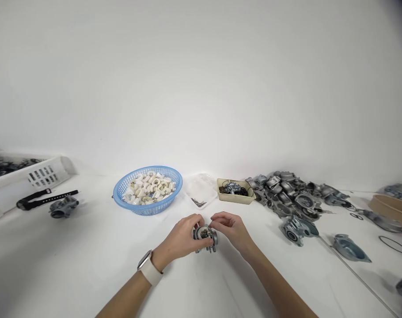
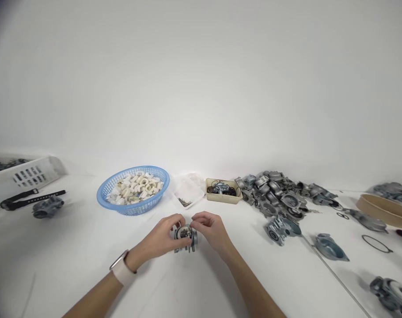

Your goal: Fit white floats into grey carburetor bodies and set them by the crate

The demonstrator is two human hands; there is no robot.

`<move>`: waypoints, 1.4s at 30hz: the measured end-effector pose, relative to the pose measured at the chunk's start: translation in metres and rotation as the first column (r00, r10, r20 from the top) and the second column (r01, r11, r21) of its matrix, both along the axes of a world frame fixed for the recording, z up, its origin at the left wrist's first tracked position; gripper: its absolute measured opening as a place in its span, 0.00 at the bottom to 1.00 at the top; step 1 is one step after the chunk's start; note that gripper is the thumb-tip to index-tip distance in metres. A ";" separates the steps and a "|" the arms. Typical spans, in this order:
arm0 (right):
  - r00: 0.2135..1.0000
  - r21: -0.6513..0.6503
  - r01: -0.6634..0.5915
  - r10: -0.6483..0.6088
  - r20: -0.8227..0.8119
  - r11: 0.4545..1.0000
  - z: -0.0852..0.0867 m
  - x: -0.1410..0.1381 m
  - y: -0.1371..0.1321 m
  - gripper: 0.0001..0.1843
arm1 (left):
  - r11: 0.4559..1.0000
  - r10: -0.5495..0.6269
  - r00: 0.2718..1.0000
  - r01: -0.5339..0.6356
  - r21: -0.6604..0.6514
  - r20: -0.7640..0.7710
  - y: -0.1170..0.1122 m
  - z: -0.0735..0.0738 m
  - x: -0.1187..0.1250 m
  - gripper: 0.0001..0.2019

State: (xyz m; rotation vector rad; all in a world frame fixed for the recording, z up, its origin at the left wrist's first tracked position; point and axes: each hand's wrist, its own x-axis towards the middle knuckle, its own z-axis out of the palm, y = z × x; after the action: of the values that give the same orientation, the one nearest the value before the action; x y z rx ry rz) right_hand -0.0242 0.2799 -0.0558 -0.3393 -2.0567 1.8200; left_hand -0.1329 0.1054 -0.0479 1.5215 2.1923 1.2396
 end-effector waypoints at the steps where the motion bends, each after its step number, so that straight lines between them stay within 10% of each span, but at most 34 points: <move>1: 1.000 0.003 0.014 -0.014 -0.004 1.000 -0.001 -0.001 -0.001 0.17 | 1.000 -0.005 1.000 0.005 -0.002 0.005 0.000 0.001 0.001 0.14; 42: 1.000 0.138 -0.022 0.021 0.007 0.990 -0.004 -0.003 -0.003 0.18 | 0.992 0.119 0.981 -0.124 -0.029 -0.153 0.003 -0.009 0.004 0.14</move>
State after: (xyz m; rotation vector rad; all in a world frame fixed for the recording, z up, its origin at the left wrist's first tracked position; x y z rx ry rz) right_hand -0.0275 0.2769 -0.0598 -0.2855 -2.1839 1.6792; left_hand -0.1287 0.1088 -0.0568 1.5340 2.4235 1.1434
